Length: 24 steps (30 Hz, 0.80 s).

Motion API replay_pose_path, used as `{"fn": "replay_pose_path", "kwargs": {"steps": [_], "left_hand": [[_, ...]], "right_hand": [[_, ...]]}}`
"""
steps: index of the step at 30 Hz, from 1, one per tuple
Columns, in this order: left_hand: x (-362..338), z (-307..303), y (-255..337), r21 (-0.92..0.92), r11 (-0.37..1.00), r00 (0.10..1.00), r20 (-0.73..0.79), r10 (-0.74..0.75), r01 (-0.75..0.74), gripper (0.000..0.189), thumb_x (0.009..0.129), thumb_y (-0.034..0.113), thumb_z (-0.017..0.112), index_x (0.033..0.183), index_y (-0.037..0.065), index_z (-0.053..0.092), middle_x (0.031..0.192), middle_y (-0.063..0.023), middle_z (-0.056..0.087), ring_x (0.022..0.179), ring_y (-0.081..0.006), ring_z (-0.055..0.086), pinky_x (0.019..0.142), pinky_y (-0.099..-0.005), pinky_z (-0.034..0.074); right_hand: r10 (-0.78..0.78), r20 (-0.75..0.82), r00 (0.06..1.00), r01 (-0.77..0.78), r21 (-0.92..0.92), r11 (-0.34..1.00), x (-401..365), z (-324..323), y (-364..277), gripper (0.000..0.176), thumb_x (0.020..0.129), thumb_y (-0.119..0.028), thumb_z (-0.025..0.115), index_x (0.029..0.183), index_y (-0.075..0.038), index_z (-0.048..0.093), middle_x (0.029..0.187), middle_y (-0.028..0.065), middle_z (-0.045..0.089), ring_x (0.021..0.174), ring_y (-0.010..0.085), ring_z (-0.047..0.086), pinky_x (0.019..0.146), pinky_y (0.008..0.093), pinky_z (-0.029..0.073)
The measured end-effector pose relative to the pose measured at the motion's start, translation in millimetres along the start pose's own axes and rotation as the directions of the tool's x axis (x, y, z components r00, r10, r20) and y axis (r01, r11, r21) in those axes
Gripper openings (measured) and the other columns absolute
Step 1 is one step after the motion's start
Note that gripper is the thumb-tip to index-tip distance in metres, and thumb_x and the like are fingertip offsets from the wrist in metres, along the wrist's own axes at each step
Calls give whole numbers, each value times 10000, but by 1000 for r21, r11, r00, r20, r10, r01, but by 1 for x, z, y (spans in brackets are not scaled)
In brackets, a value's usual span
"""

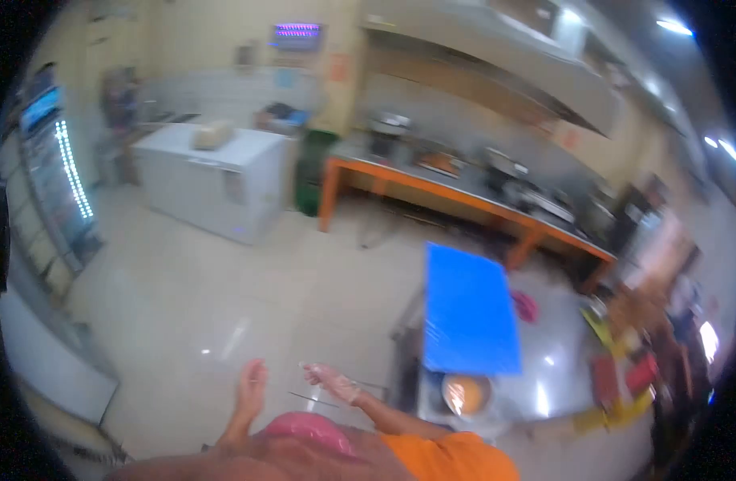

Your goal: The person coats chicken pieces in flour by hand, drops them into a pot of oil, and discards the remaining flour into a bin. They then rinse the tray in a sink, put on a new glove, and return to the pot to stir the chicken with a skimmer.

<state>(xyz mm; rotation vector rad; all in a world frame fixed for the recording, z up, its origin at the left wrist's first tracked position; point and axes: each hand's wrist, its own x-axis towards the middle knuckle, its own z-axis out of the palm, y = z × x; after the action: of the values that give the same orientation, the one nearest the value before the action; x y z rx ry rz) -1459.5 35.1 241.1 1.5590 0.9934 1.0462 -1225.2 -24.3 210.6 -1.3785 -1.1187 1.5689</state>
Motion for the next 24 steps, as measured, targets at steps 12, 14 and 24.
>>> {"fn": "replay_pose_path", "kwargs": {"steps": [12,14,24], "left_hand": [[296,6,-10,140,990,951,-306,36,7,330,912,186,449,660,-26,472,521,-65,380,529,-87,372,460,-292,324],[376,4,-20,144,989,961,-270,55,-17,331,906,186,465,658,-32,461,520,-59,337,537,-78,336,451,-298,311],[694,91,-24,89,978,973,151,174,-189,387,890,209,518,605,-35,424,506,-91,302,515,-101,290,436,-321,286]], "right_hand": [[-67,732,678,-326,381,865,243,-57,-186,750,867,-635,271,1428,-158,132,1447,70,214,1283,263,281,1027,458,224],[-56,669,741,-294,399,869,291,-80,-209,763,860,-645,276,1431,-164,116,1461,74,176,1288,276,268,1027,472,221],[-139,328,934,-112,641,760,442,-256,-287,834,834,-637,353,1427,-123,70,1491,63,39,1366,264,61,1051,470,215]]}}
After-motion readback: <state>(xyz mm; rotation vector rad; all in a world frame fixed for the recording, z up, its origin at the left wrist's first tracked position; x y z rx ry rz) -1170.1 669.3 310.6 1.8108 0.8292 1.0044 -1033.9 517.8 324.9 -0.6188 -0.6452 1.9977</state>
